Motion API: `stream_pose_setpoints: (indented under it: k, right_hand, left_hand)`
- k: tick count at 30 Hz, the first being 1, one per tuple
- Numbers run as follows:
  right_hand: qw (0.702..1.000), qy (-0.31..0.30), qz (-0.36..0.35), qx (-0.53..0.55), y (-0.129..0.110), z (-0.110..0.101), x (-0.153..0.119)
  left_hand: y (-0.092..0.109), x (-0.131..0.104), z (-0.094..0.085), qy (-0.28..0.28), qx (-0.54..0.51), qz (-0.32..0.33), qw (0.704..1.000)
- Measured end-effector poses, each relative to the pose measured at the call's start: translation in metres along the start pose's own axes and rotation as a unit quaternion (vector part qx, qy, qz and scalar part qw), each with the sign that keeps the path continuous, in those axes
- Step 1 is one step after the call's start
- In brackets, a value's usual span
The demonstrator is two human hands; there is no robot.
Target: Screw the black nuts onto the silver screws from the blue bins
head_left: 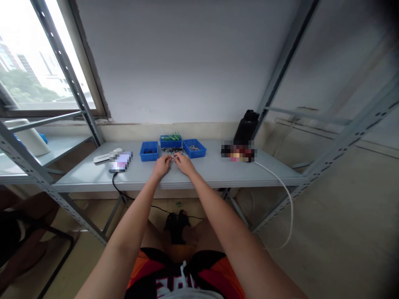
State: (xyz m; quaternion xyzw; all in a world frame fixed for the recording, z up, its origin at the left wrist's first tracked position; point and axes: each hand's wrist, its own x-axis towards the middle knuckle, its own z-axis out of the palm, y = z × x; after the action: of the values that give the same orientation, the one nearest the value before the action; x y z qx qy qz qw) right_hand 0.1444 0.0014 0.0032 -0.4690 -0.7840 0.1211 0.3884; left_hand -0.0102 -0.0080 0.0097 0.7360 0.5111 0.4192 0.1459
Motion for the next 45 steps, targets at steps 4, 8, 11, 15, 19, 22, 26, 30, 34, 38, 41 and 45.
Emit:
stream_pose_setpoints:
  k: [4,8,11,15,19,22,26,30,34,38,41,45]
  right_hand:
    - [1.0,0.004,-0.002,0.001,0.0011,0.0006,0.0003]
    - [1.0,0.009,0.002,0.008,0.0021,0.0,0.0006]
    - [0.999,0.021,0.007,0.025,0.0033,-0.0009,0.0014]
    - [0.998,0.032,0.022,0.04,0.0035,-0.0032,0.0019]
    - [0.999,0.016,0.035,0.024,0.002,-0.0026,0.0009]
    - [0.999,-0.019,0.033,-0.007,0.001,0.0005,-0.0004]
    - [0.999,-0.027,0.028,-0.01,0.001,0.0031,-0.0007]
    - [0.999,0.011,-0.002,0.045,0.0029,0.0027,0.0003]
    - [0.997,-0.007,-0.053,0.049,0.0049,0.0035,0.0007]
    - [0.997,0.0,-0.066,0.047,0.0053,0.0041,0.0006]
    - [0.997,0.022,-0.064,0.045,0.0053,0.0035,0.0011]
    - [0.994,0.099,-0.009,0.052,0.009,0.0027,0.0043]
  left_hand:
    - [0.001,0.0007,-0.001,0.004,-0.004,-0.007,1.0]
    - [0.0012,0.0014,-0.0011,0.023,-0.013,-0.025,0.999]
    - [0.001,0.0016,-0.0012,0.03,-0.018,-0.041,0.999]
    - [0.0,0.0018,-0.0012,0.035,-0.022,-0.049,0.998]
    - [-0.0012,0.0026,-0.0016,0.05,-0.028,-0.046,0.997]
    - [-0.0027,0.0035,-0.0022,0.07,-0.032,-0.051,0.996]
    - [-0.0053,0.0047,-0.002,0.076,-0.038,-0.059,0.995]
    - [-0.006,0.0047,-0.0013,0.076,-0.049,-0.06,0.994]
    - [-0.0034,0.0027,-0.0027,0.072,-0.044,-0.06,0.995]
    - [-0.0013,0.0016,-0.0038,0.063,-0.043,-0.054,0.996]
    - [-0.0028,0.0034,-0.0025,0.065,-0.052,-0.065,0.994]
    - [-0.0073,0.0065,0.0003,0.08,-0.053,-0.096,0.991]
